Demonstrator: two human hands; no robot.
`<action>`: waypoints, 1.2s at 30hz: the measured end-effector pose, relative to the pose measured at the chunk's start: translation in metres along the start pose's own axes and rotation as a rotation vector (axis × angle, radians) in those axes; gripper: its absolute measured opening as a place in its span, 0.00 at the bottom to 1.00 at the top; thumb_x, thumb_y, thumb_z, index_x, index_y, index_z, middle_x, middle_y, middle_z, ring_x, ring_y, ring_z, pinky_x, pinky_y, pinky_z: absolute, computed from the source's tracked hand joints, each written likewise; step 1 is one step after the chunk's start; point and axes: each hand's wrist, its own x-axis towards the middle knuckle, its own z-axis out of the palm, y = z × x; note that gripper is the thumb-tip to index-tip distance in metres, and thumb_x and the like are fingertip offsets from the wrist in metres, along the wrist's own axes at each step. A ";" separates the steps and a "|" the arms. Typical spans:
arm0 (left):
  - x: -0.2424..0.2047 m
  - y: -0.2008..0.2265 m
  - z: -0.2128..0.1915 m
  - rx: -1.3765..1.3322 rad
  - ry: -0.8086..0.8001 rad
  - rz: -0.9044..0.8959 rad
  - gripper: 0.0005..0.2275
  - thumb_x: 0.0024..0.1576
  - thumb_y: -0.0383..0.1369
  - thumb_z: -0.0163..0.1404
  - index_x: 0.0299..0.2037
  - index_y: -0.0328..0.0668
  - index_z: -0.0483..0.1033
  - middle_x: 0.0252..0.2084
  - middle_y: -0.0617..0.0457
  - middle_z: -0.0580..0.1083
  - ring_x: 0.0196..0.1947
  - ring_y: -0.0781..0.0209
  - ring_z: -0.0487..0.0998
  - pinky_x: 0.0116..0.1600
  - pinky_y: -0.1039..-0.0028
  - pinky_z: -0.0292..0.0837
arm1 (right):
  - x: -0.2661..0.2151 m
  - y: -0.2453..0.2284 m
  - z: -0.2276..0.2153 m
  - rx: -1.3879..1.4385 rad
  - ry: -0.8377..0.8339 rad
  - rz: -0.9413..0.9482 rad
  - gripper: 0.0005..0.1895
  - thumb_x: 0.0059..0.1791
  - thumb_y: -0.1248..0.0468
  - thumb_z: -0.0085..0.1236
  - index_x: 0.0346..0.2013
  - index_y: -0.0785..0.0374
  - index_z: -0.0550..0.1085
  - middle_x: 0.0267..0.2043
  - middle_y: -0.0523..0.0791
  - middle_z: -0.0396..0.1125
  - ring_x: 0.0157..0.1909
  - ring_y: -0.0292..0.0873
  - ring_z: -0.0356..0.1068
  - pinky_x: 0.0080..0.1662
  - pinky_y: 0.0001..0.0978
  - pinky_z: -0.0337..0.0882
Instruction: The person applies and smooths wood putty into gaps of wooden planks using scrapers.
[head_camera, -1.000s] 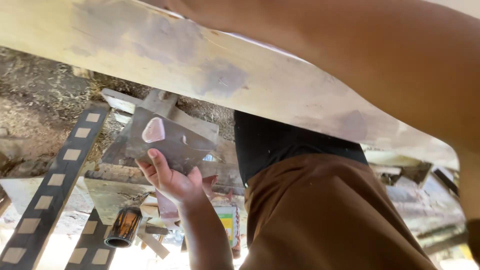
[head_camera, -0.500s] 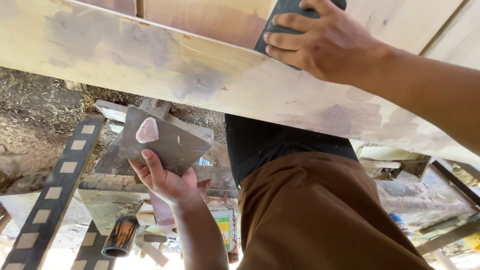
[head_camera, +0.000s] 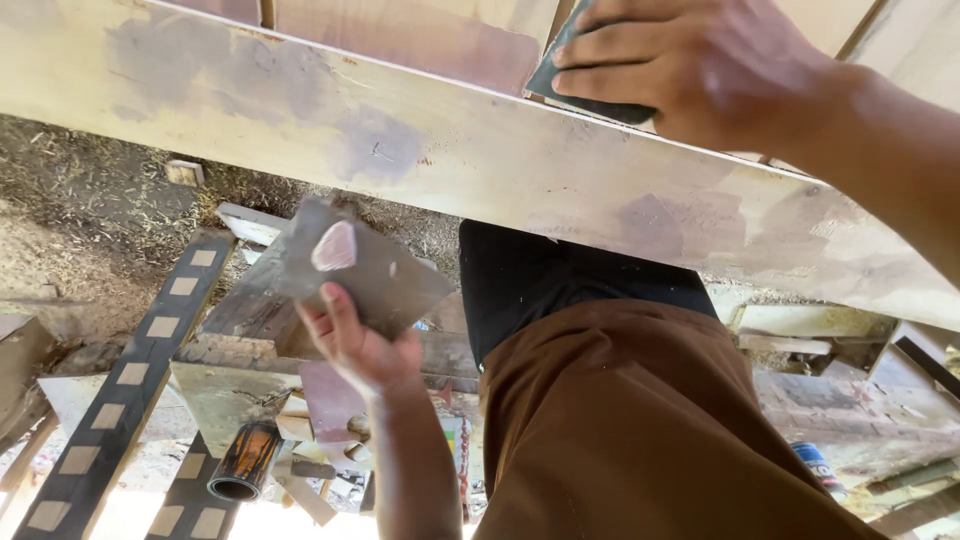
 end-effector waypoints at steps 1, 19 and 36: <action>-0.004 -0.003 0.018 -0.004 0.001 0.008 0.18 0.65 0.36 0.55 0.62 0.41 0.68 0.57 0.45 0.74 0.56 0.48 0.78 0.60 0.51 0.80 | -0.006 -0.010 -0.003 -0.005 0.004 -0.006 0.18 0.53 0.65 0.58 0.58 0.52 0.77 0.63 0.42 0.72 0.66 0.44 0.69 0.64 0.42 0.70; -0.059 -0.001 0.133 -0.339 -0.308 -0.293 0.13 0.71 0.26 0.47 0.63 0.33 0.67 0.58 0.47 0.75 0.57 0.60 0.76 0.64 0.69 0.73 | -0.083 -0.039 -0.044 0.062 0.362 -0.113 0.13 0.53 0.66 0.64 0.53 0.53 0.80 0.60 0.42 0.75 0.67 0.45 0.70 0.65 0.48 0.61; 0.004 0.030 0.138 0.012 -0.479 -0.140 0.09 0.72 0.25 0.46 0.59 0.30 0.70 0.50 0.55 0.77 0.50 0.73 0.74 0.59 0.81 0.71 | 0.000 -0.129 -0.111 -0.193 -0.107 -0.021 0.14 0.50 0.63 0.63 0.50 0.50 0.81 0.56 0.39 0.76 0.58 0.40 0.72 0.55 0.43 0.67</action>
